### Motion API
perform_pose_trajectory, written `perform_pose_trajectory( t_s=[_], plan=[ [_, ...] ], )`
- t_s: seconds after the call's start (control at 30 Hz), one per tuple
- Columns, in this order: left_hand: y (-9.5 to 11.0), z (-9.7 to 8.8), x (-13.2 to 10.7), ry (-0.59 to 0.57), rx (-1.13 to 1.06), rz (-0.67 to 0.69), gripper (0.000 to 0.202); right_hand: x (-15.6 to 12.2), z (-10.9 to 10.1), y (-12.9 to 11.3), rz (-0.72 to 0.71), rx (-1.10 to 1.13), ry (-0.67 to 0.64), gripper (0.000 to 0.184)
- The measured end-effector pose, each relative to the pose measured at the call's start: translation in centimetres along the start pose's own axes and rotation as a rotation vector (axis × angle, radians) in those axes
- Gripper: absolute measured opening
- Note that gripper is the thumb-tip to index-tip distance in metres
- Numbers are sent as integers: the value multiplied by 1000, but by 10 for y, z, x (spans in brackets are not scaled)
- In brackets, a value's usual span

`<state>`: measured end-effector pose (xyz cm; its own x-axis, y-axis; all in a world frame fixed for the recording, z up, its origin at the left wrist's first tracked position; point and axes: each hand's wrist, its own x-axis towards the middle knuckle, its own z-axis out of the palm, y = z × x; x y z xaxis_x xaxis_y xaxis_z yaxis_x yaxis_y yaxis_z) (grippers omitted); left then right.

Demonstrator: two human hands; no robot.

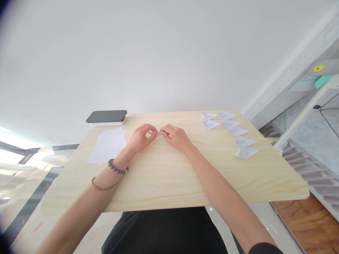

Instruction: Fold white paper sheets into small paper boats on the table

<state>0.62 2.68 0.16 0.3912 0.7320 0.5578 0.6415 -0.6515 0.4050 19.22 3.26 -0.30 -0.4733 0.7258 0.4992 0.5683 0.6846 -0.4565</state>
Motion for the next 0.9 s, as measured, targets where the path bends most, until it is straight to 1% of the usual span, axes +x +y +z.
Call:
perform_pose_trajectory(
  t_s=[0.13,0.27,0.37,0.5,0.7,0.9],
  plan=[
    [0,1,0,-11,-14,4,11,0,1,0,-6,32,-2,15],
    [2,4,-1,-21,-40,-47,13,2,0,0,-5,41,3,16],
    [2,3,-2,-40,-54,-86,18,2,-1,1,13,38,30,17],
    [-1,3,-2,-65,-69,-85,23,2,-1,3,47,53,34,19],
    [-7,4,0,12,-66,-138,25,2,2,7,135,114,36,25],
    [-5,3,0,21,-98,-212,26,2,1,8,139,121,24,31]
  ],
)
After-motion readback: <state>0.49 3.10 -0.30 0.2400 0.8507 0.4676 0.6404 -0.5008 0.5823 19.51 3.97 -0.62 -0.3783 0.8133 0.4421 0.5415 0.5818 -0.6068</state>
